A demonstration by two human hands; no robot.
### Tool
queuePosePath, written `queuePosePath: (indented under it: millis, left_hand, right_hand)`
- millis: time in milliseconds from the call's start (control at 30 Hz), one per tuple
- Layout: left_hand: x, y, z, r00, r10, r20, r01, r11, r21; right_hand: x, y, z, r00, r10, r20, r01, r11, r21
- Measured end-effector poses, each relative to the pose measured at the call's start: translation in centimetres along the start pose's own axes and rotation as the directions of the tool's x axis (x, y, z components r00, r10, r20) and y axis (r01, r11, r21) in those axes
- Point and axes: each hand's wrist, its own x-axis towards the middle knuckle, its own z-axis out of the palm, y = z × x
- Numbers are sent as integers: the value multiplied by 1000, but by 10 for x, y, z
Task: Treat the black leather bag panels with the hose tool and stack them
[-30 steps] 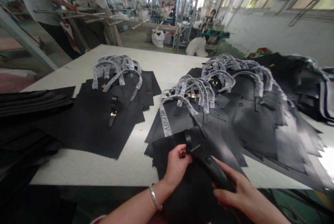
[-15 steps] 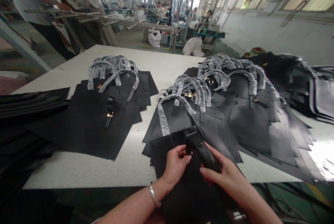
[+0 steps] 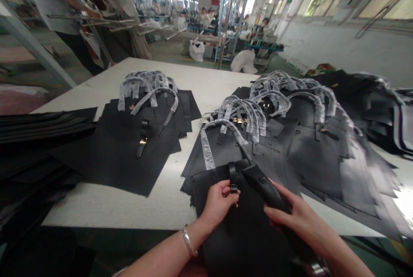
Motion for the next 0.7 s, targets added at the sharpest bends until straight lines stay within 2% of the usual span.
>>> queuePosePath:
  millis: [133,233,333,433,500,600,700]
  left_hand:
    - [-2,-4,-1,998,61,35,-64,995,78]
    - [-6,-7,0,987,151,60,-161,954,253]
    - [-12,-12,0,960,268,82,-275,848,453]
    - [-16,-21,-2,925,364,110,-350,703,618]
    - [-17,-28,-2,909,392,142,-380,640,668]
    - [-18,-34,-3,891,404,209,-428,591,684]
    - [-17,-37,-3,890,397,225,-431,571,699]
  right_hand:
    - [-11,12,3,989,74,128,-75,997,-1]
    - [-9,11,12,996,13,92,-8,998,-57]
    - [-1,-3,21,996,-78,54,84,987,-136]
    - [10,-21,29,981,-93,173,128,971,-202]
    - [20,-33,35,960,-78,268,145,959,-242]
    - [35,-49,42,924,-33,381,166,933,-321]
    - [49,-62,50,889,71,453,138,901,-411]
